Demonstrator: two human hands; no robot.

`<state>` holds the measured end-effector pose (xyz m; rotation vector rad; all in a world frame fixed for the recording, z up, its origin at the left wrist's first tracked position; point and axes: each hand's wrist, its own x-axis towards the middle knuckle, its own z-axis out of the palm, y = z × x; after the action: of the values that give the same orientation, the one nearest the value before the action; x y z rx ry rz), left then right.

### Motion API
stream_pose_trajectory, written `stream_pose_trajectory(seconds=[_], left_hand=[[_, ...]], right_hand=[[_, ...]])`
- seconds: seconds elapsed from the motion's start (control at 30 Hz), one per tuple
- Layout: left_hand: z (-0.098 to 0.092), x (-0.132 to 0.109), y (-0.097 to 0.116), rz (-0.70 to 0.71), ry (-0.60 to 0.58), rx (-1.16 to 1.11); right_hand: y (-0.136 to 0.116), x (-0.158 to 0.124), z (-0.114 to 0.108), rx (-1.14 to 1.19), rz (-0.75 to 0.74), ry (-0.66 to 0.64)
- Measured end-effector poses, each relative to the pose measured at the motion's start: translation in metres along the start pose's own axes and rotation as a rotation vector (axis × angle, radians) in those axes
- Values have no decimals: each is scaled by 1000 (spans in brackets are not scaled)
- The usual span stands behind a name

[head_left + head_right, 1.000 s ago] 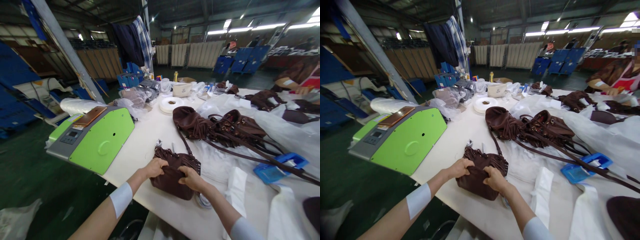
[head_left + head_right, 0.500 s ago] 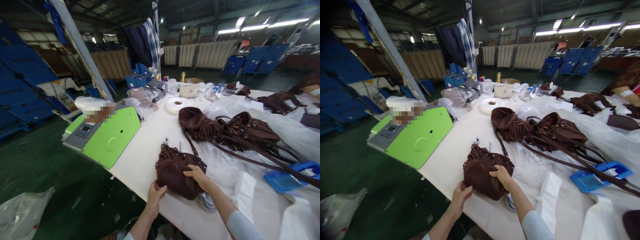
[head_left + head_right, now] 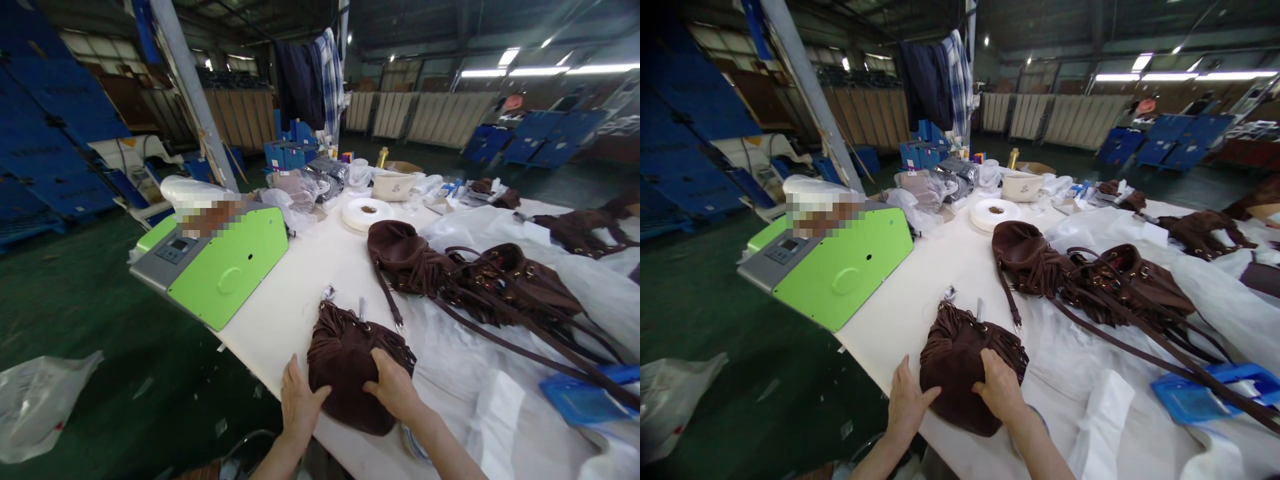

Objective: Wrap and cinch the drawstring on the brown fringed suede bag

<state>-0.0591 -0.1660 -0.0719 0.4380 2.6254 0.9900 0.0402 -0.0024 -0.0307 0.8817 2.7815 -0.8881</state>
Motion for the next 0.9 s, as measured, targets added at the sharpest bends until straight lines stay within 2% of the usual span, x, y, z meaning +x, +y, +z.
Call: stream_pose_trajectory(seconds=[0.07, 0.13, 0.23, 0.37, 0.5, 0.6, 0.77, 0.9], left_hand=[[-13, 8, 19, 432, 31, 284], [-21, 21, 39, 816, -106, 507], [-20, 42, 51, 1096, -281, 710], [-14, 54, 30, 1373, -321, 782], [-15, 52, 6, 1529, -345, 752], [-16, 50, -5, 1589, -306, 740], [-11, 48, -18, 1533, -270, 719], [-3, 48, -22, 1357, -150, 610]], right_hand=[[3, -3, 3, -35, -42, 8], [8, -6, 6, -59, -103, 32], [18, -11, 18, -147, -246, 131], [27, -22, 42, -317, -466, 252], [34, -30, 63, -454, -596, 373], [40, -34, 67, -500, -640, 397], [45, -41, 64, -521, -636, 372], [46, -44, 67, -469, -572, 450]])
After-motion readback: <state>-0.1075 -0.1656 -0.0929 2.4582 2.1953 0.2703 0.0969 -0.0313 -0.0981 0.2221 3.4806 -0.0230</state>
